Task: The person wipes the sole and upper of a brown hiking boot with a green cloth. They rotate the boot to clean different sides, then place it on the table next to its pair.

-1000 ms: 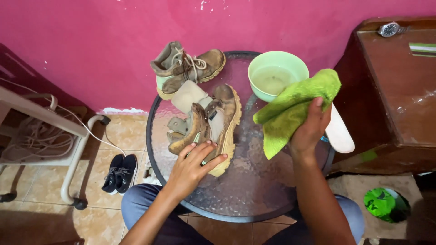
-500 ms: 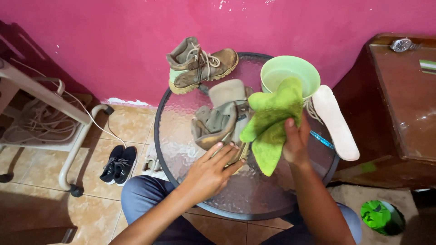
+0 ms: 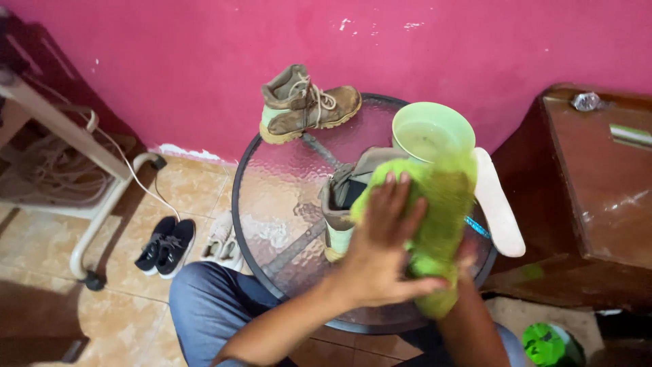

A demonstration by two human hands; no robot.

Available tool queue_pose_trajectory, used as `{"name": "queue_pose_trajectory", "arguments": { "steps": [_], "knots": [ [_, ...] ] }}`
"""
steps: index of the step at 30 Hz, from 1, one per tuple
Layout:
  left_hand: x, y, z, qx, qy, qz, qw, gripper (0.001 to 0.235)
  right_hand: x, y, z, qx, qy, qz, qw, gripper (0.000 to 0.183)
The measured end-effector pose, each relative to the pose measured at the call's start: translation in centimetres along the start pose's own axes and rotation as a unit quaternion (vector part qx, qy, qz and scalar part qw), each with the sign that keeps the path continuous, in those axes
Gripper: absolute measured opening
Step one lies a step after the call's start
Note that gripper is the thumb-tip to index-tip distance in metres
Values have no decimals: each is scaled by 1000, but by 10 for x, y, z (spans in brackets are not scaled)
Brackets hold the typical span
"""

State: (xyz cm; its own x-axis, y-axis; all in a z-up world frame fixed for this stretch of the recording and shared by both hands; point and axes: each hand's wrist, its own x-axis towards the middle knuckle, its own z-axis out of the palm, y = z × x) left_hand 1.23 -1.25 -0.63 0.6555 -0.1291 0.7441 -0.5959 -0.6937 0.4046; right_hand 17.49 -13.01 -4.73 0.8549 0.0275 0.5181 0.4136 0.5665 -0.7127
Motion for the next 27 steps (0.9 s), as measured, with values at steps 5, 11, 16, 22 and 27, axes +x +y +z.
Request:
{"name": "queue_pose_trajectory", "arguments": {
  "steps": [5, 11, 16, 22, 27],
  "knots": [
    [14, 22, 48, -135, -18, -68, 988, 130, 7, 7, -8, 54, 34, 22, 998, 54],
    [-2, 15, 11, -200, -66, -27, 977, 98, -8, 13, -31, 126, 141, 44, 981, 59],
    [-15, -37, -43, -70, 112, -72, 989, 65, -1, -2, -22, 185, 222, 30, 957, 65],
    [-27, -91, -70, 167, -41, 8, 985, 31, -10, -24, 51, 6, 184, 47, 982, 56],
    [-12, -77, -60, 199, 53, -34, 978, 35, -39, -14, 71, -264, -141, -134, 945, 36]
  ]
}}
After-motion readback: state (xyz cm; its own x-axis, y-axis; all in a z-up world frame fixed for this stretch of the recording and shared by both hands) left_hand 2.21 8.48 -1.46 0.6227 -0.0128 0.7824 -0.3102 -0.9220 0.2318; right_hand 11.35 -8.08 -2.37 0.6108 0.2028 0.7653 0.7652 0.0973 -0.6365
